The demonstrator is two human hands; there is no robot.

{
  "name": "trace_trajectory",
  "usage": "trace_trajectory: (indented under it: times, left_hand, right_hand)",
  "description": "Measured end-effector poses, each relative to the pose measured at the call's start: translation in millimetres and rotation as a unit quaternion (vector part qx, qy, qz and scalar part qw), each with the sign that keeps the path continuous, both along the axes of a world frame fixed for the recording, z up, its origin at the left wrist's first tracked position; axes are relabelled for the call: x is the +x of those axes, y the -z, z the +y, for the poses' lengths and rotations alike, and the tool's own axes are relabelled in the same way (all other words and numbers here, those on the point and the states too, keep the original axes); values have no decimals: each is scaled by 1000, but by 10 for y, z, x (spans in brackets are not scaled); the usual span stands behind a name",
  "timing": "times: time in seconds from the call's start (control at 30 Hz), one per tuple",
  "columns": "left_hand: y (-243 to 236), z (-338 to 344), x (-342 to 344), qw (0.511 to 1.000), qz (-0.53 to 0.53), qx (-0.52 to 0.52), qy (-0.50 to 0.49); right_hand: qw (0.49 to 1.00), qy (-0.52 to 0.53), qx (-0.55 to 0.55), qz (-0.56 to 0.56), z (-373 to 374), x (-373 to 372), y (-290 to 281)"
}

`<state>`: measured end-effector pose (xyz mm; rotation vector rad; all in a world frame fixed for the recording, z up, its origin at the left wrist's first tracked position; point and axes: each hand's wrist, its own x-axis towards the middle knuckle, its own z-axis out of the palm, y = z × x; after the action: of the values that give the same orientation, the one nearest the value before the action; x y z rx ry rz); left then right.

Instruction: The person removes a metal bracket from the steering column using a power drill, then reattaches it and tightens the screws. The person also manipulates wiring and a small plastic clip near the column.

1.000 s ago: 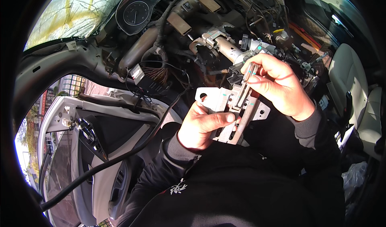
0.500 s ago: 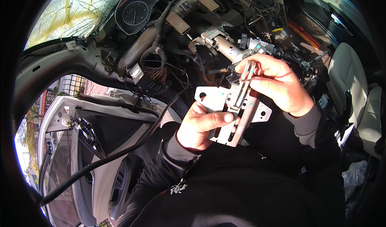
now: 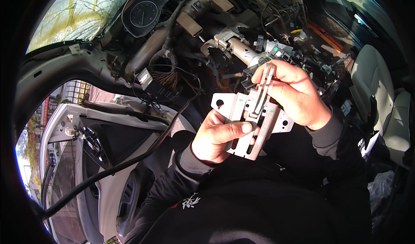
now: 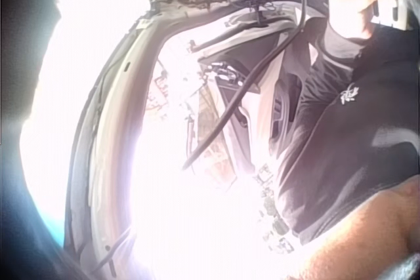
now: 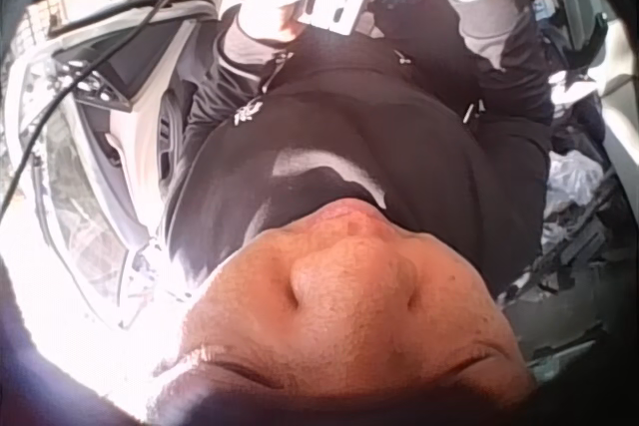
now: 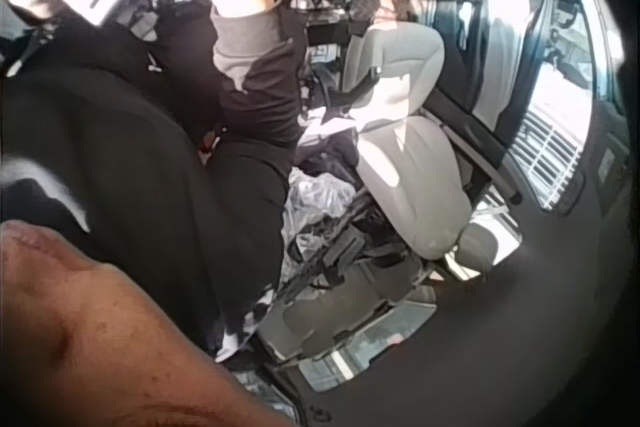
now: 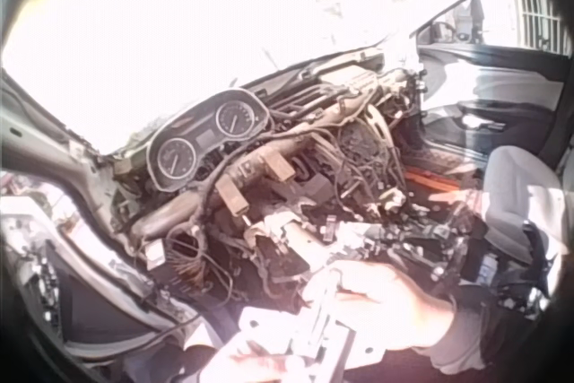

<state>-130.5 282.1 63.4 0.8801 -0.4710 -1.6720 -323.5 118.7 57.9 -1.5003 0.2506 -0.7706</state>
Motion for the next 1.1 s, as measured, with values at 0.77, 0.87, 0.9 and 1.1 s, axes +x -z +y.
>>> trace_trajectory:
  times: [0.77, 0.87, 0.9, 1.1]
  left_hand:
    - [39, 109, 73, 996, -70, -44, -37]
    - [-18, 99, 61, 991, -116, -56, -35]
    - [-40, 103, 66, 989, -134, -54, -32]
    - [-147, 147, 156, 933, -326, -145, -51]
  right_hand:
    - [997, -58, 50, -16, 0, 27, 48]
    - [993, -85, 79, -24, -6, 12, 51]
    - [994, -78, 72, -11, -13, 7, 52]
    - [995, -79, 56, -24, -61, -8, 35]
